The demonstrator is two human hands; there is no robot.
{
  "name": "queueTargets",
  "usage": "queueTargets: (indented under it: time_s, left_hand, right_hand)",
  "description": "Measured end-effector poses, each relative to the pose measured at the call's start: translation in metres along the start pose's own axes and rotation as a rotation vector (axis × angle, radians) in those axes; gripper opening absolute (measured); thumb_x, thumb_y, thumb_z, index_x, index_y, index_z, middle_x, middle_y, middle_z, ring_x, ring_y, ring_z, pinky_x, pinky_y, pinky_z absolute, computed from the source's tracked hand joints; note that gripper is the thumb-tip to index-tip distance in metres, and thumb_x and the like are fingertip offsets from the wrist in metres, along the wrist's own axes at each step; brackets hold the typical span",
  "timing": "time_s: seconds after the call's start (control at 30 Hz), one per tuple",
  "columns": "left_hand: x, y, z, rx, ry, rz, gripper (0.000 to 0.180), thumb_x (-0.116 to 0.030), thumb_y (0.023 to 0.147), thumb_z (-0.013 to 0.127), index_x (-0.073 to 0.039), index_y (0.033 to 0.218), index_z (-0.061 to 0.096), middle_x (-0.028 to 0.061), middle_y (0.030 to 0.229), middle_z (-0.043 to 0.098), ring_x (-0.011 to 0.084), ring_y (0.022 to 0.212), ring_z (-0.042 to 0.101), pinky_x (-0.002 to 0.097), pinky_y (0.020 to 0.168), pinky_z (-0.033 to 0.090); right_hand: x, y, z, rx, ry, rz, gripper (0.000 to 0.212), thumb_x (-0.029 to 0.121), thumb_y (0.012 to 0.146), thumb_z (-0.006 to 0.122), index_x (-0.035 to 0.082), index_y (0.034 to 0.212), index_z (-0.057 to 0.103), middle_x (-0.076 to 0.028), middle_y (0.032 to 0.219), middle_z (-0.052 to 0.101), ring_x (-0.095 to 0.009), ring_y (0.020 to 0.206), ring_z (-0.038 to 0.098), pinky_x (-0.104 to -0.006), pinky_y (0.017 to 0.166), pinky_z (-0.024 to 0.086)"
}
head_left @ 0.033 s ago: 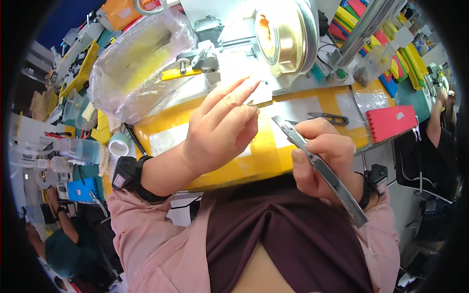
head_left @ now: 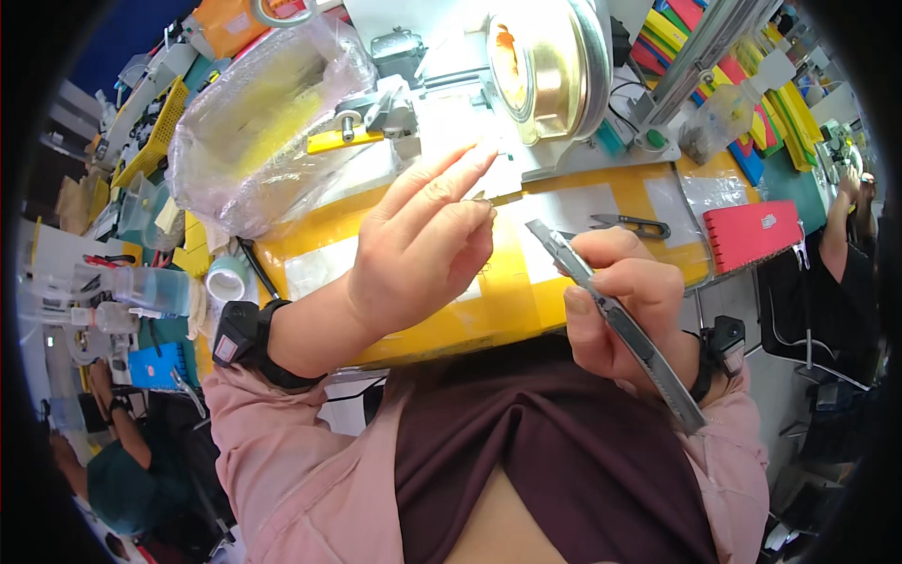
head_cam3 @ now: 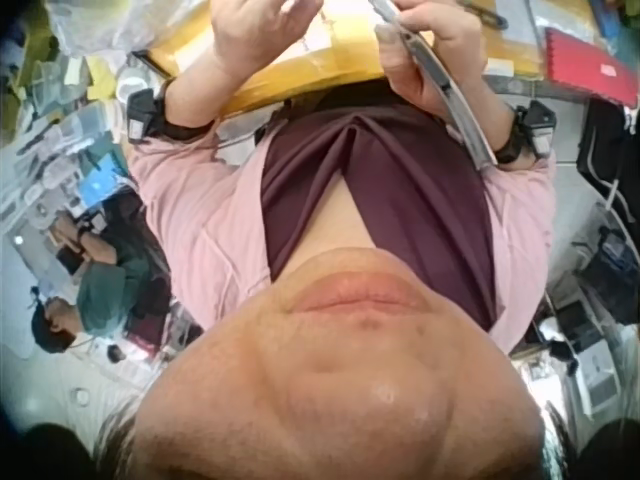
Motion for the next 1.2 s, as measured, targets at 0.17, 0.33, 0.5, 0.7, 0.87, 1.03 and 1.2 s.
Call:
queueTargets:
  time_s: [0.17,0.33,0.5,0.7,0.87,1.03,1.2]
  left_hand:
    - [0.000,-0.001,0.002,-0.004,-0.023,-0.001,0.017,0.005,0.062,0.062,0.001,0.075,0.052,0.0199,0.101,0.059,0.0333,0.095,0.057,0.0345,0.078,0.048]
    - [0.001,-0.001,0.001,0.004,-0.025,-0.007,0.017,0.005,0.062,0.062,0.001,0.075,0.052,0.0200,0.102,0.059,0.0333,0.096,0.057,0.0345,0.078,0.048]
    - [0.000,0.001,-0.002,-0.013,0.013,-0.002,0.016,0.005,0.062,0.062,0.000,0.075,0.053,0.0196,0.102,0.059,0.0334,0.099,0.056,0.0346,0.080,0.047]
    - [0.018,0.001,0.001,0.019,-0.165,-0.210,0.010,0.002,0.066,0.065,0.000,0.073,0.058,0.0173,0.098,0.061,0.0312,0.099,0.057,0.0332,0.080,0.047]
    - [0.034,-0.010,0.008,-0.024,-0.598,-0.532,0.003,0.002,0.071,0.064,0.002,0.075,0.064,0.0137,0.079,0.065,0.0262,0.097,0.060,0.0285,0.076,0.046]
    - [0.036,-0.008,0.007,0.027,-0.687,-0.564,0.005,0.004,0.076,0.062,0.004,0.080,0.063,0.0144,0.085,0.062,0.0284,0.104,0.055,0.0314,0.079,0.045]
    - [0.038,-0.007,0.003,0.032,-0.514,-0.487,0.006,0.002,0.074,0.064,0.002,0.080,0.063,0.0147,0.090,0.063,0.0249,0.097,0.058,0.0299,0.078,0.046]
  right_hand:
    - [-0.012,0.003,0.012,-0.099,-0.005,-0.044,0.021,0.001,0.082,0.053,0.000,0.095,0.036,-0.020,0.089,0.054,-0.021,0.075,0.054,-0.0281,0.067,0.044]
    - [-0.016,0.013,0.022,-0.190,-0.034,-0.106,0.026,0.001,0.072,0.062,0.003,0.088,0.043,-0.013,0.079,0.055,-0.027,0.065,0.056,-0.0326,0.056,0.047]
    - [0.003,0.005,0.005,-0.085,-0.039,-0.102,0.024,0.000,0.072,0.061,0.002,0.089,0.043,-0.016,0.084,0.056,-0.027,0.065,0.056,-0.0314,0.056,0.046]
    - [-0.052,-0.039,-0.006,-0.198,0.344,0.555,0.021,0.003,0.084,0.048,0.001,0.101,0.036,-0.015,0.088,0.057,-0.014,0.056,0.052,-0.0225,0.054,0.045]
    - [-0.072,-0.085,0.027,-0.072,1.098,1.337,0.037,0.016,0.090,0.038,-0.007,0.119,0.034,-0.020,0.110,0.054,-0.015,0.052,0.058,-0.0210,0.045,0.047]
    - [-0.048,-0.034,-0.015,0.250,1.016,1.099,0.032,0.020,0.087,0.047,-0.008,0.102,0.053,-0.018,0.086,0.063,-0.015,0.049,0.059,-0.0206,0.043,0.046]
    - [-0.055,0.077,-0.093,0.017,-0.442,0.212,0.025,0.018,0.080,0.058,0.001,0.098,0.060,-0.001,0.059,0.055,-0.003,0.042,0.042,-0.0175,0.040,0.034]
Point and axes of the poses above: each hand's wrist, its own y-axis towards the middle knuckle, its own z-axis out of the palm, x = y × z, the point moved 6 cm from there along y, towards the middle knuckle
